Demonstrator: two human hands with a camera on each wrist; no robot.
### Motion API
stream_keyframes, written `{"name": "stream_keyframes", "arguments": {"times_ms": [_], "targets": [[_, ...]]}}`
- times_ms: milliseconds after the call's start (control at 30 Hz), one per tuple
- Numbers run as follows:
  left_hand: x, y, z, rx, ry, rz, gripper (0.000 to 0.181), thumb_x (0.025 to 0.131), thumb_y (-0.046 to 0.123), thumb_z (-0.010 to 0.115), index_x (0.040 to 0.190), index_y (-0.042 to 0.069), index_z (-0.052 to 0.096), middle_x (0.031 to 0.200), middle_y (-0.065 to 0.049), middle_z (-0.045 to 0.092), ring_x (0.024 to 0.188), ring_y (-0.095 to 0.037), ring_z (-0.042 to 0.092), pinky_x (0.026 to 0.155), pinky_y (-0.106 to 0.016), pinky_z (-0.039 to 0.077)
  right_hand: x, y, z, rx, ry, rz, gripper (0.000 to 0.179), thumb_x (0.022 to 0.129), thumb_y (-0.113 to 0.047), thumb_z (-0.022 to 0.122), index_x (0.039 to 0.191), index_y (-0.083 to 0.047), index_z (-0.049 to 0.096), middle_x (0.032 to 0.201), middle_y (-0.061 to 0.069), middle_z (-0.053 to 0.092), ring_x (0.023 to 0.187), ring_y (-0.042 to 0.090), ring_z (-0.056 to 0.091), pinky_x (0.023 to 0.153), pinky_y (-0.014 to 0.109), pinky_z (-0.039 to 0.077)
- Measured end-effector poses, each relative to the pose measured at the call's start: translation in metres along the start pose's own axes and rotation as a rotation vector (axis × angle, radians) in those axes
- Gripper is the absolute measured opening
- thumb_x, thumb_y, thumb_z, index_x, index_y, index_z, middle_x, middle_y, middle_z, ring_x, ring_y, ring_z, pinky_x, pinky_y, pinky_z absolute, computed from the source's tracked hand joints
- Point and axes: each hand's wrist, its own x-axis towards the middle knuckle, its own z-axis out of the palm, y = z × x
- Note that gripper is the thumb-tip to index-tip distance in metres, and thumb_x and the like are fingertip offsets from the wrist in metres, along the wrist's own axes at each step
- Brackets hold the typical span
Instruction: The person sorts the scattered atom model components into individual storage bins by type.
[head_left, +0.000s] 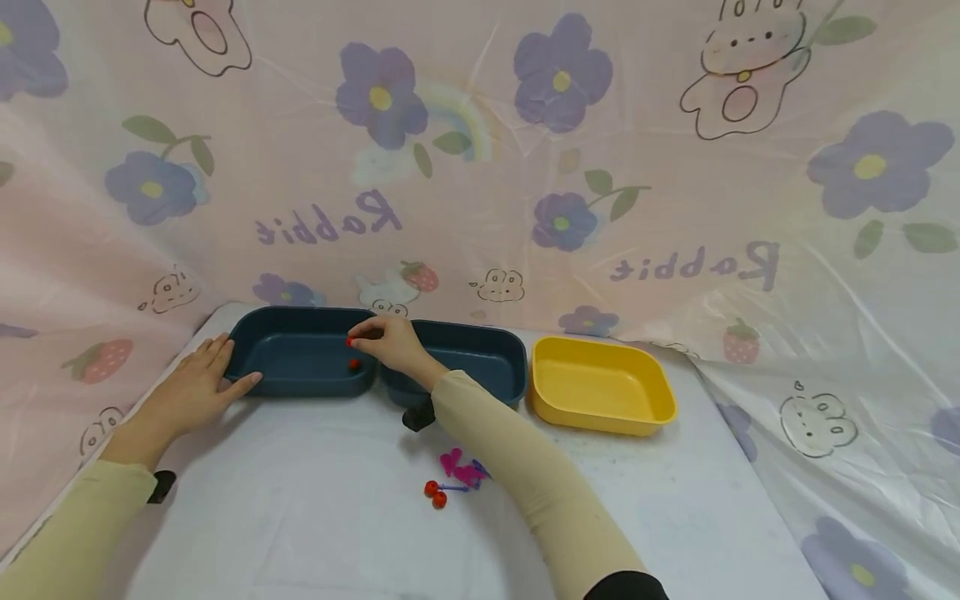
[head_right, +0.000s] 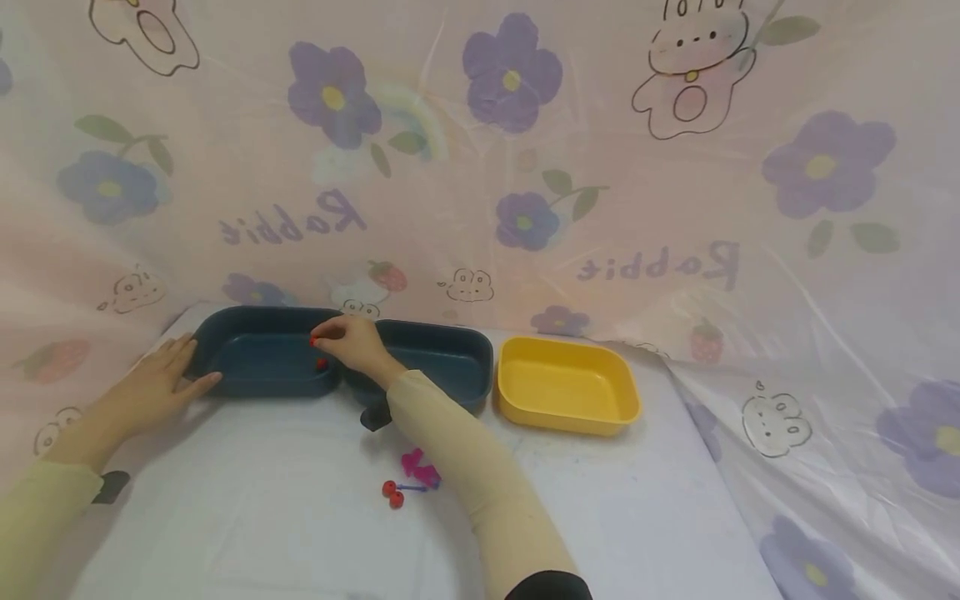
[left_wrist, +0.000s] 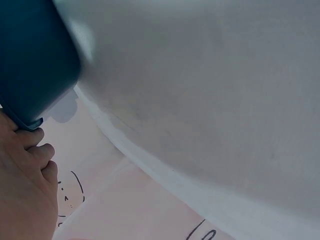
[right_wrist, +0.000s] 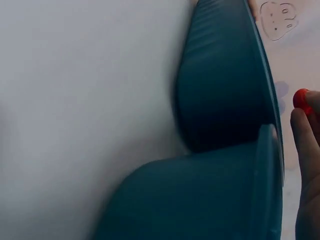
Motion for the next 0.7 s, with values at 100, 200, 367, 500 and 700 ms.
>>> {"name": "stream_keyframes", "arguments": {"times_ms": [100,200,367,500,700], "targets": [[0.000,-0.001,0.000,-0.001,0.002,0.001,0.097,0.108,0.057,0.043,0.155,-0.022,0.011,0.163,-0.042,0.005,0.151,-0.061,0.002,0.120,-0.073,0.008,0.007,0.001,0.004,-0.033,-0.019,0.005,0.016,0.100,-0.021,0.073,0.113,-0.016,0.080,0.103,-0.010,0.074,0.090,0.000,0.065,0.077,0.017,0.055],[0.000,-0.001,0.000,-0.001,0.000,0.002,0.097,0.108,0.057,0.043,0.155,-0.022,0.010,0.163,-0.042,0.005,0.151,-0.061,0.001,0.120,-0.073,0.008,0.012,0.000,0.007,-0.047,-0.034,0.010,0.015,0.100,-0.021,0.073,0.113,-0.016,0.080,0.102,-0.009,0.075,0.090,0.000,0.065,0.078,0.017,0.055],[0.000,0.000,0.000,0.005,0.001,0.000,0.097,0.108,0.057,0.043,0.155,-0.021,0.011,0.163,-0.042,0.005,0.151,-0.060,0.002,0.121,-0.072,0.008,0.015,-0.002,0.012,-0.050,-0.056,0.027,0.016,0.100,-0.020,0.073,0.113,-0.015,0.080,0.103,-0.007,0.075,0.089,0.003,0.066,0.077,0.018,0.055],[0.001,0.000,0.000,0.005,-0.001,-0.001,0.097,0.108,0.057,0.043,0.155,-0.022,0.011,0.163,-0.042,0.005,0.151,-0.060,0.003,0.121,-0.072,0.008,0.017,-0.003,0.016,-0.057,-0.058,0.029,0.015,0.100,-0.022,0.073,0.112,-0.017,0.080,0.102,-0.008,0.075,0.089,0.002,0.066,0.077,0.017,0.055],[0.003,-0.002,-0.001,0.014,-0.016,-0.009,0.097,0.108,0.057,0.042,0.155,-0.022,0.009,0.163,-0.042,0.005,0.151,-0.060,0.003,0.122,-0.071,0.007,0.018,-0.004,0.021,-0.058,-0.052,0.008,0.019,0.100,-0.021,0.073,0.116,-0.013,0.079,0.104,-0.005,0.076,0.090,0.002,0.067,0.078,0.017,0.055]]}}
